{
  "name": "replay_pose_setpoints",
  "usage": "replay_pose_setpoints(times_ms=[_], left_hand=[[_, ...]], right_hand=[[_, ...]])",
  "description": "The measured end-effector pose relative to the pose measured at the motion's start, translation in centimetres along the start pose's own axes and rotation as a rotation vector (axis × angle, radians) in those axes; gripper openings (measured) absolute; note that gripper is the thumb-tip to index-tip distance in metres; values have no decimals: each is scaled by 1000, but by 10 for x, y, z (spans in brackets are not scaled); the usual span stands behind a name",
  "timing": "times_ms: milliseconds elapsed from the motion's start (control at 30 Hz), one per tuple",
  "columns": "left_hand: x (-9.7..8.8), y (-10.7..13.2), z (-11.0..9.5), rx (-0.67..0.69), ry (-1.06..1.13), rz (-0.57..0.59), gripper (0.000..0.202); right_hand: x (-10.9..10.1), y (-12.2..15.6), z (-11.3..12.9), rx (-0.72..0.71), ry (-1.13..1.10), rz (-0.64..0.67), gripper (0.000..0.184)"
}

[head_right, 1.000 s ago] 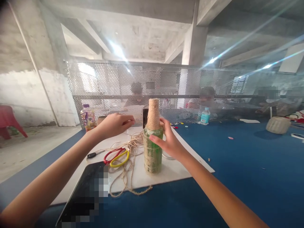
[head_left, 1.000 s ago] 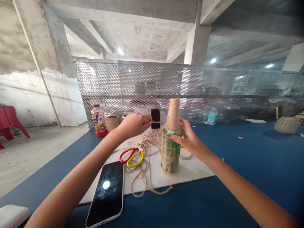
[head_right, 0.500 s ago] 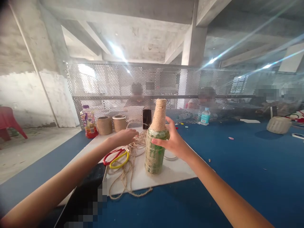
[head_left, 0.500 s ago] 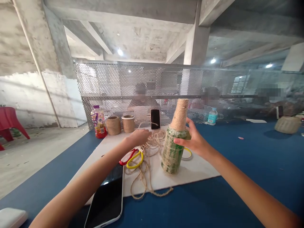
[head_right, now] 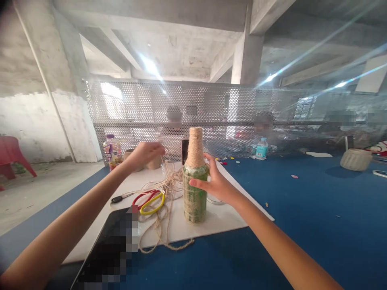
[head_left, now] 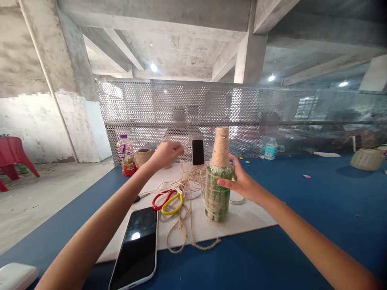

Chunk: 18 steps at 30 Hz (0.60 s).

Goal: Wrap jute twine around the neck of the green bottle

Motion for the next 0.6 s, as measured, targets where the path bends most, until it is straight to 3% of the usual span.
replay_pose_setpoints(times_ms=[100, 200, 300, 367, 433, 533, 600], left_hand=[[-30, 4, -4, -96, 179, -191, 31], [-56, 11, -10, -145, 573, -420, 20], [-74, 19, -22, -58, 797, -474, 15], [-82, 25, -35, 42, 807, -411, 15], [-88, 33, -50, 145, 807, -356, 15], [-97, 44, -68, 246, 877, -376, 15], [-104, 47, -71, 256, 930, -464, 15]], right_hand=[[-3, -1, 1, -76, 78, -59, 91], [-2, 3, 16, -281, 250, -338, 73], [11, 11, 46, -573, 455, -598, 46], [28, 12, 68, -667, 552, -518, 39], [48, 6, 86, -679, 569, -329, 41], [71, -14, 101, -495, 337, -52, 43], [79, -28, 103, -349, 188, 122, 21]])
Point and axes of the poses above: each hand's wrist, its own y-axis away from the middle knuckle, its own x-axis out of the palm, z = x × y, the point moved 1 cm from there along -y, towards the middle knuckle, and after that the axes turned 6 degrees about -y, right-handed, at the moved point
